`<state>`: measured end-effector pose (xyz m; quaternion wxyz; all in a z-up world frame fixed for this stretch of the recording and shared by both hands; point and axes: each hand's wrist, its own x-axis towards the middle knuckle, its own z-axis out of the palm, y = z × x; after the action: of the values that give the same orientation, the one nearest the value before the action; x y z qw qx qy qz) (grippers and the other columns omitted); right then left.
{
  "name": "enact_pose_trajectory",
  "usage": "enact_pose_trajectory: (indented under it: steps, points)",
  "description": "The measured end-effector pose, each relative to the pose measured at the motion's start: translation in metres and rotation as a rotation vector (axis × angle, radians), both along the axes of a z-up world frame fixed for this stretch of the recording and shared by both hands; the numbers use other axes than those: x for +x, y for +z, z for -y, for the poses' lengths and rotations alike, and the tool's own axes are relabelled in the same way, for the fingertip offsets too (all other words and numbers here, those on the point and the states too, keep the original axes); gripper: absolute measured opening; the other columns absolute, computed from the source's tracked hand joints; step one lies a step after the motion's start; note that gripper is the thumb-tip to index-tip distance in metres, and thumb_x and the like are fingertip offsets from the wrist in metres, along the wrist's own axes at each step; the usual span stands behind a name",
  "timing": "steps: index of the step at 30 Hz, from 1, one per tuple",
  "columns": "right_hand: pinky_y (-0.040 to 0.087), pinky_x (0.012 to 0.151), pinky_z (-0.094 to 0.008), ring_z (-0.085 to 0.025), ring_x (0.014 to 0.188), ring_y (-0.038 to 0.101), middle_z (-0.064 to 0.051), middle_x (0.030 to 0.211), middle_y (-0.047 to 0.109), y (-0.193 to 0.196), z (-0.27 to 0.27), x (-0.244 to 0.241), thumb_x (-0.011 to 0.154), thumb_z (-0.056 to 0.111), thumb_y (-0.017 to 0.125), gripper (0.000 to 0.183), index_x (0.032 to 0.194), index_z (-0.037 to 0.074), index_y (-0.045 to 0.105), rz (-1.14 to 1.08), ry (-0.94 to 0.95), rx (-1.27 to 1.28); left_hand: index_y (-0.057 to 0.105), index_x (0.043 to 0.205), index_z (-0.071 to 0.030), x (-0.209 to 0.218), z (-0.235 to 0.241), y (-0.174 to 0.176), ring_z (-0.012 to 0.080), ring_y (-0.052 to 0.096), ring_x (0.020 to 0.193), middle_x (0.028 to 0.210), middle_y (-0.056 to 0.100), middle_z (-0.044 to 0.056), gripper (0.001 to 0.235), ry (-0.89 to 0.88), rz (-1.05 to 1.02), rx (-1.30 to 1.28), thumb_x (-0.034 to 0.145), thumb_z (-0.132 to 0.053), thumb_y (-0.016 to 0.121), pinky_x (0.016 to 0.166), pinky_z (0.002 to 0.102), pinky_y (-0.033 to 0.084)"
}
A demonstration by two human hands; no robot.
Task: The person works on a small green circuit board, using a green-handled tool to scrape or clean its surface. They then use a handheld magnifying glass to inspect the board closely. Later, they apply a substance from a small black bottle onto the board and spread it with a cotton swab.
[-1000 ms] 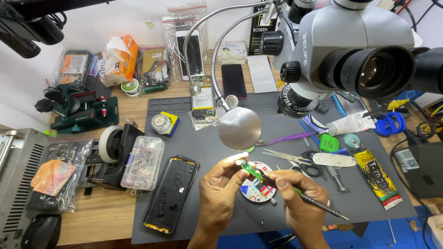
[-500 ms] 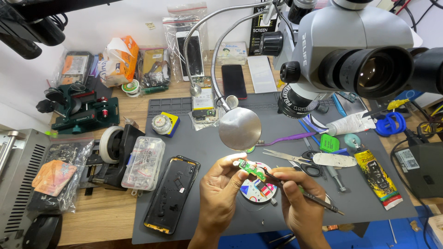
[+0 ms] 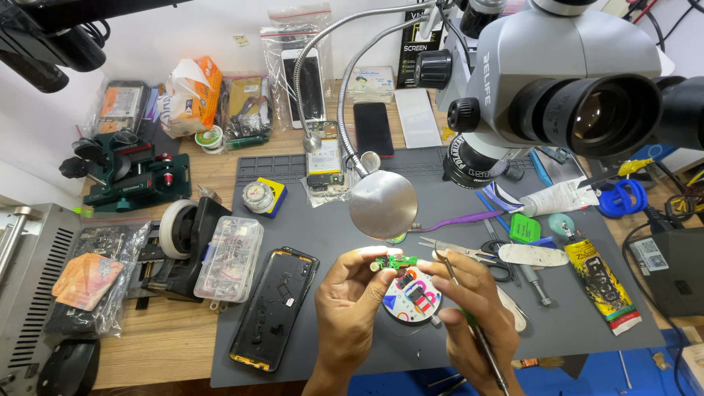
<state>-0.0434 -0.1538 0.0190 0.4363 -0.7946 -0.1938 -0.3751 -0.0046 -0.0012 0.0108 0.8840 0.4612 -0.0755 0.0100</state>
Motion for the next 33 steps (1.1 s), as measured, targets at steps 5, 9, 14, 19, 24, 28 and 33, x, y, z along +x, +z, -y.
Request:
enact_pose_trajectory:
  steps: [5, 9, 14, 19, 24, 28, 33]
  points:
    - [0.033, 0.129, -0.062, -0.033, 0.124, 0.067, -0.011, 0.116, 0.076, 0.007, 0.003, 0.006, 0.108, 0.033, 0.045, 0.033, 0.117, 0.010, 0.067, 0.071, 0.014, -0.183, 0.071, 0.117, 0.002, -0.003, 0.003, -0.006, 0.0230, 0.075, 0.099, 0.109, 0.078, 0.019, 0.024, 0.035, 0.018, 0.044, 0.093, 0.004, 0.073, 0.089, 0.031, 0.062]
    - [0.040, 0.129, -0.069, -0.030, 0.106, 0.066, -0.007, 0.094, 0.075, 0.008, 0.003, 0.003, 0.111, 0.031, 0.043, 0.028, 0.109, 0.011, 0.062, 0.062, -0.043, -0.053, 0.070, 0.117, 0.003, -0.001, 0.002, -0.004, 0.0232, 0.076, 0.101, 0.111, 0.079, 0.020, 0.023, 0.064, 0.012, 0.084, 0.093, 0.004, 0.071, 0.093, 0.033, 0.063]
    - [0.029, 0.132, -0.068, -0.033, 0.119, 0.066, -0.006, 0.105, 0.076, 0.008, 0.004, 0.009, 0.108, 0.026, 0.047, 0.023, 0.109, 0.011, 0.064, 0.030, 0.033, -0.093, 0.070, 0.116, 0.003, -0.001, 0.008, -0.005, 0.0238, 0.075, 0.104, 0.112, 0.079, 0.020, 0.023, 0.047, 0.014, 0.057, 0.093, 0.004, 0.072, 0.095, 0.032, 0.062]
    - [0.045, 0.131, -0.067, -0.032, 0.113, 0.069, -0.011, 0.104, 0.075, 0.010, 0.003, 0.006, 0.108, 0.020, 0.052, 0.016, 0.117, 0.008, 0.057, 0.013, -0.013, 0.062, 0.069, 0.116, 0.005, 0.003, 0.006, -0.017, 0.0283, 0.079, 0.092, 0.111, 0.079, 0.026, 0.027, 0.005, -0.109, -0.049, 0.090, 0.006, 0.074, 0.090, 0.038, 0.067]
    - [0.052, 0.125, -0.058, -0.030, 0.113, 0.069, -0.015, 0.110, 0.073, 0.011, 0.001, 0.012, 0.100, 0.010, 0.064, 0.020, 0.119, 0.006, 0.060, -0.066, -0.021, 0.029, 0.068, 0.114, 0.005, 0.005, 0.007, -0.020, 0.0304, 0.079, 0.083, 0.106, 0.079, 0.028, 0.029, -0.015, -0.220, -0.102, 0.087, 0.006, 0.077, 0.085, 0.037, 0.065]
    - [0.052, 0.125, -0.056, -0.027, 0.112, 0.071, -0.011, 0.112, 0.075, 0.013, -0.003, 0.012, 0.100, 0.009, 0.064, 0.019, 0.119, 0.007, 0.062, -0.084, -0.018, 0.035, 0.068, 0.112, 0.005, 0.006, 0.007, -0.023, 0.0315, 0.080, 0.081, 0.103, 0.079, 0.026, 0.029, -0.008, -0.232, -0.128, 0.085, 0.008, 0.078, 0.085, 0.038, 0.064]
    - [0.049, 0.126, -0.062, -0.032, 0.118, 0.066, -0.015, 0.118, 0.075, 0.010, 0.002, 0.013, 0.102, 0.007, 0.059, 0.014, 0.116, 0.009, 0.060, -0.025, -0.003, -0.057, 0.069, 0.108, 0.005, 0.004, 0.009, -0.022, 0.0292, 0.079, 0.098, 0.107, 0.079, 0.025, 0.026, 0.043, -0.146, -0.069, 0.085, 0.009, 0.078, 0.089, 0.037, 0.066]
